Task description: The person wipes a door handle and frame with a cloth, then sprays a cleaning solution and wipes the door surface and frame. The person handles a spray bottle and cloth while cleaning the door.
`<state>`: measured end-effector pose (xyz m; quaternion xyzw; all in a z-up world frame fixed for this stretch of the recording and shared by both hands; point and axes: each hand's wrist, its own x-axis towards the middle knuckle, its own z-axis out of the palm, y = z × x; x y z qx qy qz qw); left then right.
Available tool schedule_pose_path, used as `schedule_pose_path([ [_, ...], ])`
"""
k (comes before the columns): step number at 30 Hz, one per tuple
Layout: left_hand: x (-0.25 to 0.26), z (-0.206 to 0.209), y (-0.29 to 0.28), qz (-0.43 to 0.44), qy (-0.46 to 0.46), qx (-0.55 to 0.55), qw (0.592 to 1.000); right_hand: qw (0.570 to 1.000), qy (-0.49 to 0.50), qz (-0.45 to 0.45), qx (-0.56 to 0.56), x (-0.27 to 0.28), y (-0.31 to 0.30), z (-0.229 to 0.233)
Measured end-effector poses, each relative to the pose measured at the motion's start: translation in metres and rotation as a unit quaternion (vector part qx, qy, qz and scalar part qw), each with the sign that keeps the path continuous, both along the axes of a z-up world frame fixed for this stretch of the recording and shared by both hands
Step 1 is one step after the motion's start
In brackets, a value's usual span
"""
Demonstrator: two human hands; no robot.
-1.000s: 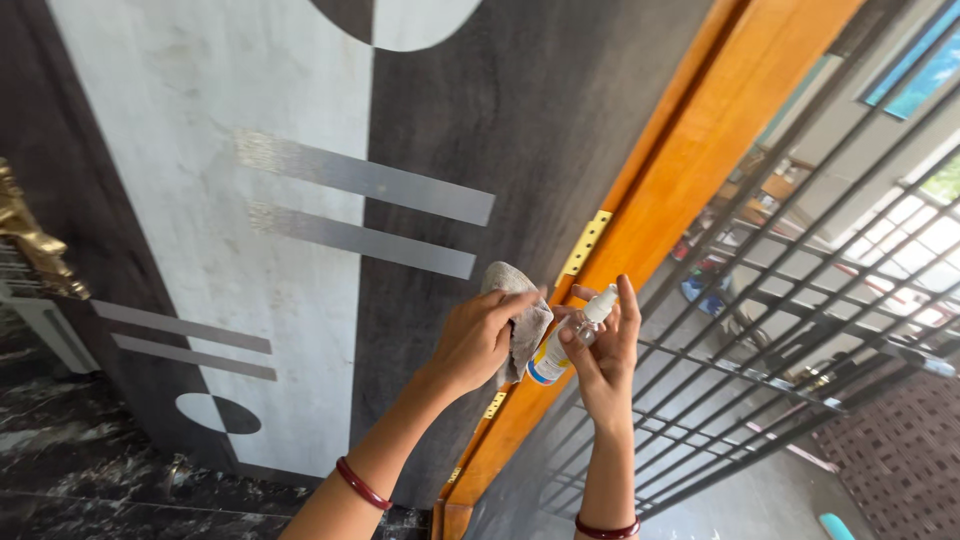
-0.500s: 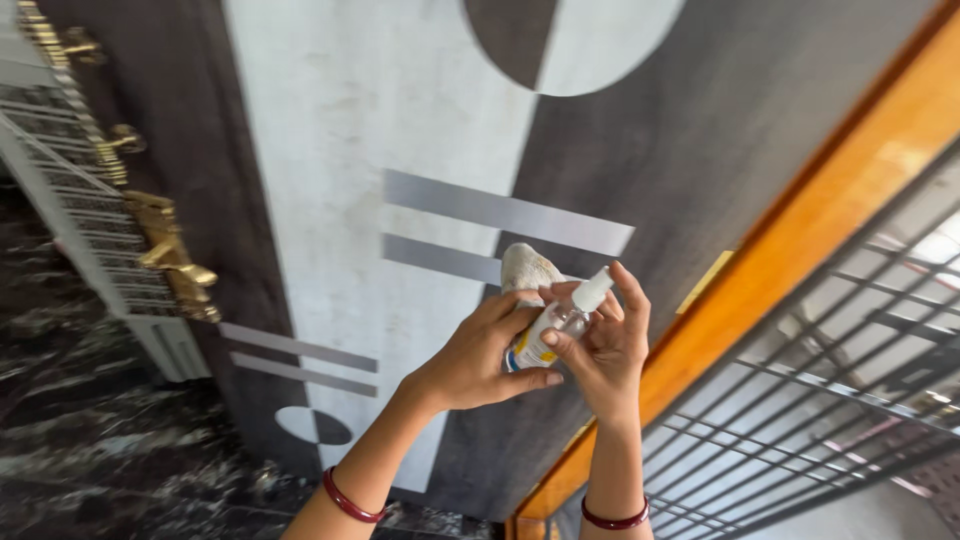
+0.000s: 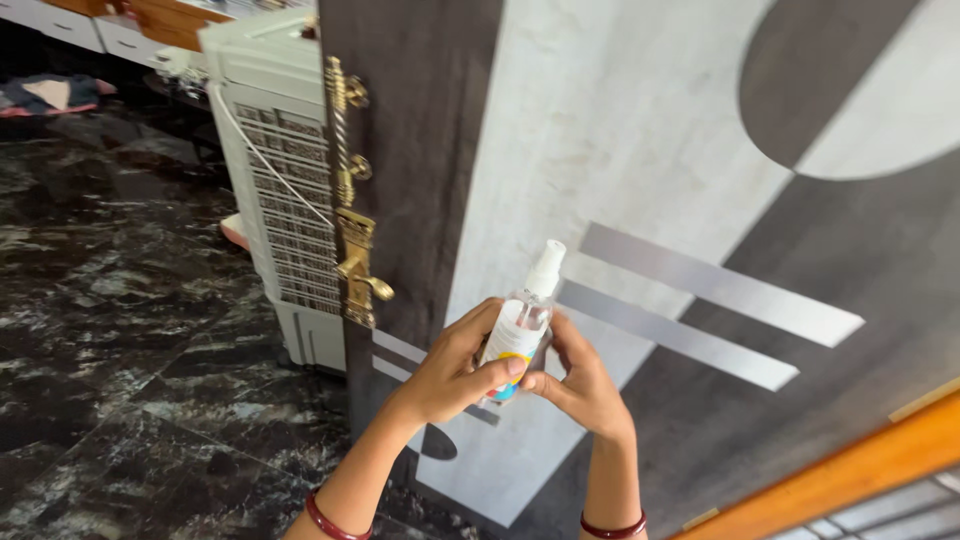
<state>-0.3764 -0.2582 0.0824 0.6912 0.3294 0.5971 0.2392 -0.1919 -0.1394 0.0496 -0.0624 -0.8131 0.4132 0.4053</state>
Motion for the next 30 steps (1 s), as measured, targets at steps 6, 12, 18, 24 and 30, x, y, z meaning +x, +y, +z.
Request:
schedule_pose_path([
  [6,-0.057,-0.009,0.01,0.051,-0.053,-0.079,0.994,0.995,0.006,-0.092,-0.03,-0.079,0.011,0.006],
  [12,-0.134,-0.001,0.023,0.198,0.007,-0.058,0.978,0.976,0.041,-0.209,-0.039,-0.177,0.037,-0.006],
  [18,-0.238,0.02,0.05,0.331,0.024,0.007,0.943,0.954,0.209,-0.198,-0.082,-0.262,0.102,-0.006],
  [24,-0.333,0.021,0.093,0.406,0.0,0.051,0.913,0.959,0.189,-0.2,0.065,-0.341,0.101,0.006],
  [30,-0.393,0.008,0.158,0.464,0.01,0.041,0.885,0.908,0.235,-0.302,0.173,-0.382,0.093,0.017],
])
